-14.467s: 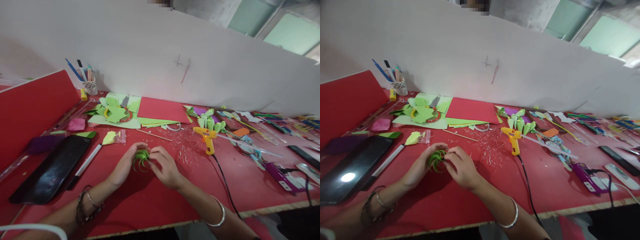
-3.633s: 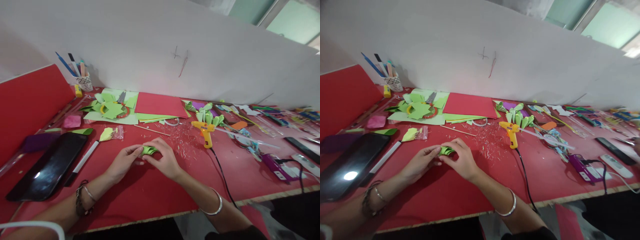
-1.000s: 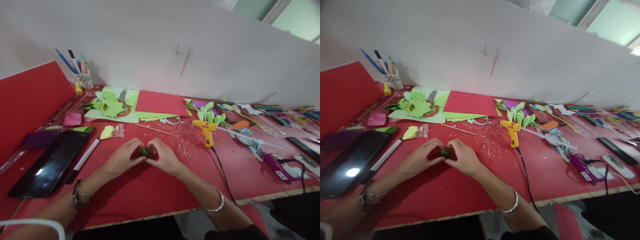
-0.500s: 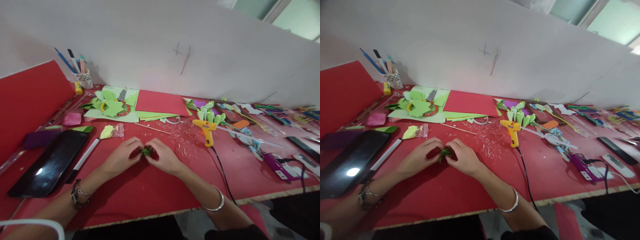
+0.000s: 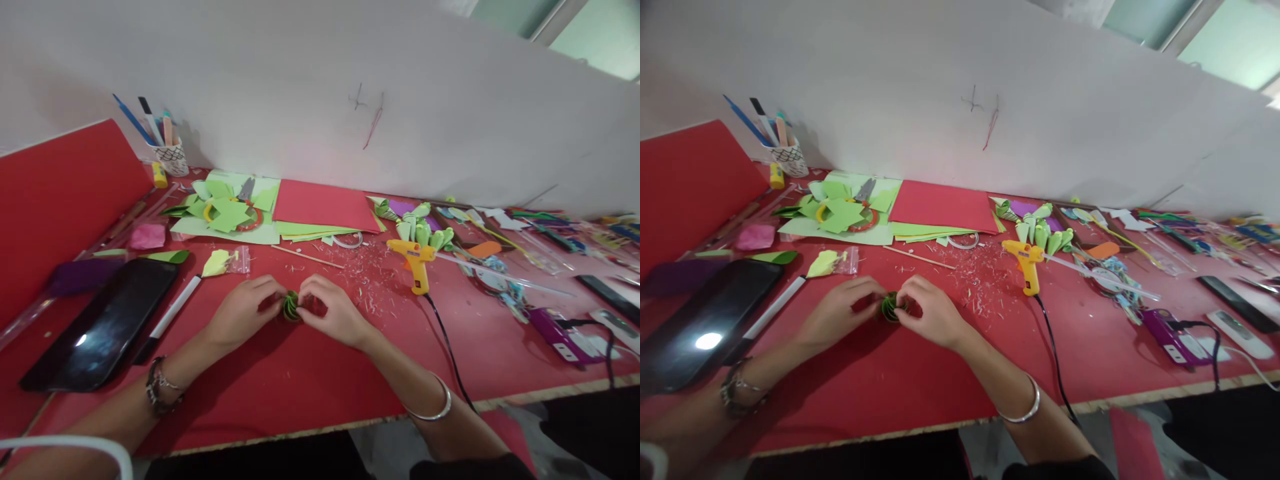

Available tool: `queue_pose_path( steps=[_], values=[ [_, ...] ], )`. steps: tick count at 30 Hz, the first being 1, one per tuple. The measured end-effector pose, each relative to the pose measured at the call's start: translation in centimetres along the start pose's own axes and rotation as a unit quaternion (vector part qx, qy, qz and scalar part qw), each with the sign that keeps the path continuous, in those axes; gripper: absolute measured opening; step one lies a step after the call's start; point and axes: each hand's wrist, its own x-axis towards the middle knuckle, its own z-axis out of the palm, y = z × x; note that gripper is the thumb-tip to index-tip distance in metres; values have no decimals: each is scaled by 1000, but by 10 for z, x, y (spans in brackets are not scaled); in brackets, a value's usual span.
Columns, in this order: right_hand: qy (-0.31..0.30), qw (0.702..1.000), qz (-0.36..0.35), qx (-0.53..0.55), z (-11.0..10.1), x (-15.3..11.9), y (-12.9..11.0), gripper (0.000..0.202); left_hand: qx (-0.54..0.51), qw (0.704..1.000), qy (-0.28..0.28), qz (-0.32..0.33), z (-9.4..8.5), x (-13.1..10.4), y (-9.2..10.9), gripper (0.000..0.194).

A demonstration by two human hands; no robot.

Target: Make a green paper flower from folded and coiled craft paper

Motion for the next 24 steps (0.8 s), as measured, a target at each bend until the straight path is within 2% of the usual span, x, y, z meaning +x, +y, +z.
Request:
queue_pose_path(
  steps=[9, 18, 24],
  values=[
    [-30, 998, -9, -54, -1, -2, 3, 9, -13, 1000, -2, 12, -1, 0, 0, 13],
    [-43, 998, -24, -31, -2, -1, 6, 12, -32, 999, -6, 19, -1, 1, 0, 16],
    [-48, 996, -20, -71, 0, -2, 5, 12, -51, 998, -21, 26, -2, 1, 1, 16]
  ],
)
